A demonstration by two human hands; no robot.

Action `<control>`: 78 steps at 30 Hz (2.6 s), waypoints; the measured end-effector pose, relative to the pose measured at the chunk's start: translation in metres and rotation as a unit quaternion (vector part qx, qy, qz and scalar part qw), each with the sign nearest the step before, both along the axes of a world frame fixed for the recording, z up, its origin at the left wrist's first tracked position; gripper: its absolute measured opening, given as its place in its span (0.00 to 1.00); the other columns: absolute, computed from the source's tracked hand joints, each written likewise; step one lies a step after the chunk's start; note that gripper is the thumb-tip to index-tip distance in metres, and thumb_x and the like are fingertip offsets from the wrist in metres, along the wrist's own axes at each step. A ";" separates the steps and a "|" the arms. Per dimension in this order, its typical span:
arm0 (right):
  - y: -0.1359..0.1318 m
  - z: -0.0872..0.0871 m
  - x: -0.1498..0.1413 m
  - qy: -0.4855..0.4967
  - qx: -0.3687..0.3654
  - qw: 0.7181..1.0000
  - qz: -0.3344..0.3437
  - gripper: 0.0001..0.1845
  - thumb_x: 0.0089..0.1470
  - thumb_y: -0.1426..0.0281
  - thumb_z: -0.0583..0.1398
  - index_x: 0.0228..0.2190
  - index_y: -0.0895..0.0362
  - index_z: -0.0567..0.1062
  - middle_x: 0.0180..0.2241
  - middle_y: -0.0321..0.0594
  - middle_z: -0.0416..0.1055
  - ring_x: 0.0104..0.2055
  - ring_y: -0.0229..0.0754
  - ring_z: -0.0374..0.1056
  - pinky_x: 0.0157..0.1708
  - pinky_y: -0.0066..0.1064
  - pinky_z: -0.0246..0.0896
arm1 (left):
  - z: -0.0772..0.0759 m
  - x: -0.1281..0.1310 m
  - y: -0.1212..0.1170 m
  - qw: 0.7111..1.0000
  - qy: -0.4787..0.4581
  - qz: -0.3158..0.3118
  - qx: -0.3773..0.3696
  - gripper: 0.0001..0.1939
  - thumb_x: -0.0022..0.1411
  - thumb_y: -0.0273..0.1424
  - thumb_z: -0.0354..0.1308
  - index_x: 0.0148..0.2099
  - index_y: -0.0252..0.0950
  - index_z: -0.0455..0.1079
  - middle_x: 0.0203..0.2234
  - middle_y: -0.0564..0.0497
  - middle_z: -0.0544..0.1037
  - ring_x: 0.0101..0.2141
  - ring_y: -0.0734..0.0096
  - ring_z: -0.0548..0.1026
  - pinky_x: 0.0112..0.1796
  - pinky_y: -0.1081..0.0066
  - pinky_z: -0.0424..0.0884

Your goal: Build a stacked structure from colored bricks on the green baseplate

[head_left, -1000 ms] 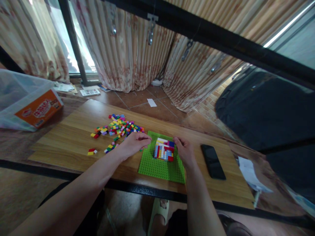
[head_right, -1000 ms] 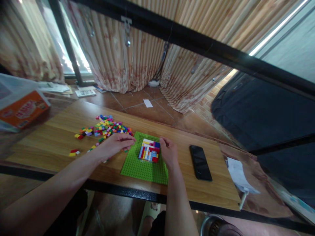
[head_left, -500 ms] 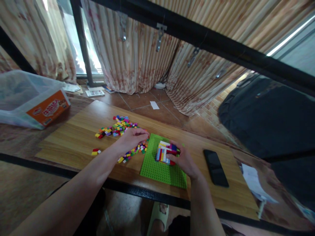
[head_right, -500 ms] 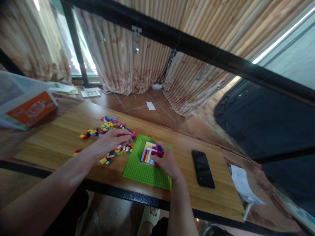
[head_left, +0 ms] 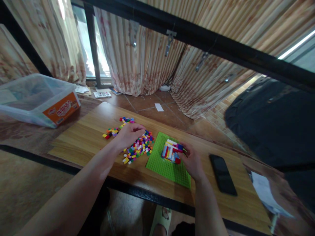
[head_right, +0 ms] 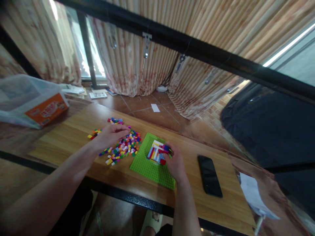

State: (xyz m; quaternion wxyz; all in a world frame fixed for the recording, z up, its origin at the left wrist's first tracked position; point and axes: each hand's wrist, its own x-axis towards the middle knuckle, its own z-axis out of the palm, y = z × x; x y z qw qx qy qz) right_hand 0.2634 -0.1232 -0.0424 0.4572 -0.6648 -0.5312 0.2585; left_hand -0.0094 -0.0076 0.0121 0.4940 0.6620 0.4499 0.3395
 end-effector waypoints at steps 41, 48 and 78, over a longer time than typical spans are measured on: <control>0.084 -0.017 -0.142 -0.226 0.028 0.974 0.003 0.30 0.63 0.58 0.45 0.54 0.68 0.67 0.55 0.60 0.64 0.59 0.53 0.58 0.58 0.48 0.53 | -0.060 -0.067 0.080 0.930 0.275 -0.009 0.245 0.31 0.67 0.49 0.37 0.61 0.38 0.64 0.61 0.44 0.65 0.60 0.59 0.61 0.59 0.57 0.55; 0.092 -0.019 -0.152 -0.219 0.046 0.974 0.044 0.28 0.64 0.59 0.44 0.55 0.62 0.67 0.55 0.54 0.66 0.58 0.49 0.59 0.59 0.47 0.52 | -0.056 -0.061 0.071 0.919 0.280 -0.078 0.266 0.29 0.66 0.51 0.39 0.60 0.43 0.65 0.60 0.47 0.67 0.60 0.60 0.61 0.58 0.56 0.54; 0.183 0.028 -0.192 -0.336 -0.086 0.937 0.026 0.11 0.54 0.68 0.58 0.34 0.54 0.81 0.38 0.45 0.78 0.43 0.48 0.71 0.45 0.37 0.61 | -0.039 -0.074 0.077 0.963 0.156 -0.019 0.217 0.19 0.64 0.40 0.47 0.45 0.36 0.75 0.40 0.48 0.81 0.40 0.64 0.76 0.43 0.68 0.69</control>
